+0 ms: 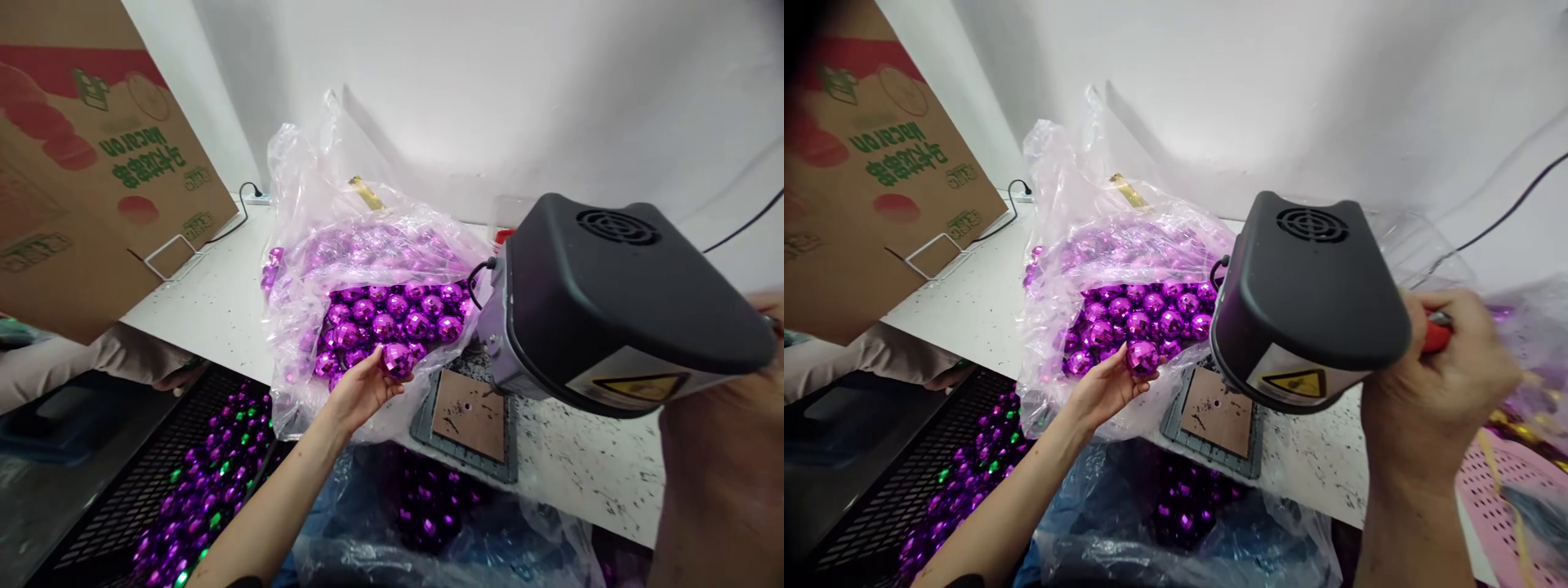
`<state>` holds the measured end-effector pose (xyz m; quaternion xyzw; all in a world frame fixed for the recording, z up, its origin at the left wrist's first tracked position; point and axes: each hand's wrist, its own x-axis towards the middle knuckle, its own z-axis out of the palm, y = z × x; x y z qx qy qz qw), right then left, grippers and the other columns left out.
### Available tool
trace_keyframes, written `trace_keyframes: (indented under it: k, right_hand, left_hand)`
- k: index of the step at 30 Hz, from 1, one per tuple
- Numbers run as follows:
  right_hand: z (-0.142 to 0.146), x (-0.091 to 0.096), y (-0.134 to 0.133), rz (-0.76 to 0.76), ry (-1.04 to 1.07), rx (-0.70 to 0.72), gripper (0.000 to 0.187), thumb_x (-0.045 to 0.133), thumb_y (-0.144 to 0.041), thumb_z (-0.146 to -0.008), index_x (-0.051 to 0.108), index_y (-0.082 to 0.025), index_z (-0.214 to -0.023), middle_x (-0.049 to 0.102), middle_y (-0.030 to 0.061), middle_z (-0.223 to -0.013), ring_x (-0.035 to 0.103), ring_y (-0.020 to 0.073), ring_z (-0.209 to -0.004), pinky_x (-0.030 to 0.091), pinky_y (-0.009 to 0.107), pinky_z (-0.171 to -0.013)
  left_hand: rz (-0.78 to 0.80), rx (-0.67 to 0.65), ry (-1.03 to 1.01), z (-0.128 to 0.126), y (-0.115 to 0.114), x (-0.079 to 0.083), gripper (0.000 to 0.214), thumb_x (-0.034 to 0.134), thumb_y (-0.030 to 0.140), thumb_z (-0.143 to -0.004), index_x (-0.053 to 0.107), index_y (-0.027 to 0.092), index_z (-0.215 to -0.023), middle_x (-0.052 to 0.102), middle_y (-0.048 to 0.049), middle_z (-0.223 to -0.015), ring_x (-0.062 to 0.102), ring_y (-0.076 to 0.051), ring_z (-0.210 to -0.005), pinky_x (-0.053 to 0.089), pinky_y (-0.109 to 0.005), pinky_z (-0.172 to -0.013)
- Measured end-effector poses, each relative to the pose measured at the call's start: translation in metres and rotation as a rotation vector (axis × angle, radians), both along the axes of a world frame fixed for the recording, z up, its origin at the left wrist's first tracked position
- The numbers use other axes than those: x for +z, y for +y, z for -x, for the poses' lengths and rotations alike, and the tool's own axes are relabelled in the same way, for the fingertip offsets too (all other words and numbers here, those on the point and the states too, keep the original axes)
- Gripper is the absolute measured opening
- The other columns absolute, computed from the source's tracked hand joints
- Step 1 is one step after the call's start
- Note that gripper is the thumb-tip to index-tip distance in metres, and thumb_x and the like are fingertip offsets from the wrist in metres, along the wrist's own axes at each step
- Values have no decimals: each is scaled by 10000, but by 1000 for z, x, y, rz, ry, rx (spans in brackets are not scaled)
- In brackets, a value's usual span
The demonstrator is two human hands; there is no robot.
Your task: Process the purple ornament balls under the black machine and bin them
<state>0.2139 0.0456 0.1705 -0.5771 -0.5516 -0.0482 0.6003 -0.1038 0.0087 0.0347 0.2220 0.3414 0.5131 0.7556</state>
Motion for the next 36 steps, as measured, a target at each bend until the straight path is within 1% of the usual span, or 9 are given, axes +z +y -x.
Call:
trace_keyframes:
  k: [4,7,9,13,17,23,28,32,36]
  right_hand:
    - [6,6,1,-38,15,-2,316,556,-454,-812,562,-145,-746,491,16,-661,426,74,-634,273,259,-607]
    - [10,8,-1,-28,7,-17,349,537,-472,-836,550,-136,-741,476,15,-657,413,66,-632,256,243,-602]
    - [13,11,-3,-22,6,-9,368,534,-480,-846,532,-132,-727,452,9,-644,394,57,-621,244,231,-595]
    - [17,15,-5,-13,23,0,405,530,-508,-852,512,-126,-719,422,-5,-629,361,39,-603,230,218,-582]
    - [16,14,-5,-5,21,10,402,538,-501,-868,526,-119,-745,431,-9,-642,363,27,-607,228,214,-579]
    - [13,9,-4,-24,35,37,415,543,-514,-913,540,-122,-776,462,-5,-679,392,40,-640,266,220,-620]
    - [14,12,-8,18,18,35,408,553,-518,-897,558,-125,-788,457,-12,-662,386,38,-631,264,204,-604]
    - [15,13,-9,26,17,46,403,565,-512,-904,553,-124,-797,444,-17,-656,375,33,-631,273,194,-606]
    - [16,13,-9,15,45,58,407,575,-514,-896,545,-128,-770,465,-16,-670,400,39,-642,309,191,-623]
  left_hand:
    - [63,-128,-100,-15,-7,-1,484,552,557,-1041,708,110,-1144,759,-165,-1111,738,-197,-879,559,-261,-713]
    - [29,-191,-84,-24,-10,-3,421,614,517,-1016,681,143,-1197,746,-131,-1096,743,-199,-840,561,-272,-692]
    - [-26,-177,-32,-31,-11,-5,424,689,491,-976,646,194,-1277,729,-93,-1080,738,-201,-851,560,-275,-695]
    - [-114,-167,176,-50,-14,-7,575,738,588,-918,619,221,-1345,681,-65,-1070,679,-176,-869,529,-248,-676]
    - [-174,-200,435,-63,-12,-8,601,793,557,-862,621,218,-1327,644,-55,-1184,618,-178,-963,512,-250,-731]
    - [-446,-192,711,-77,-8,-13,486,750,436,-891,609,216,-1301,671,-74,-1279,609,-281,-1203,476,-416,-1060]
    - [-608,-149,1015,-92,-5,-20,462,772,308,-866,614,210,-1288,690,-103,-1296,627,-324,-1220,471,-494,-1085]
    - [-762,-133,1132,-101,-2,-28,477,818,260,-826,637,203,-1264,691,-104,-1273,612,-322,-1232,463,-502,-1104]
    - [-803,-97,1243,-109,-2,-35,467,825,291,-820,647,204,-1244,682,-106,-1260,602,-329,-1214,428,-544,-1125]
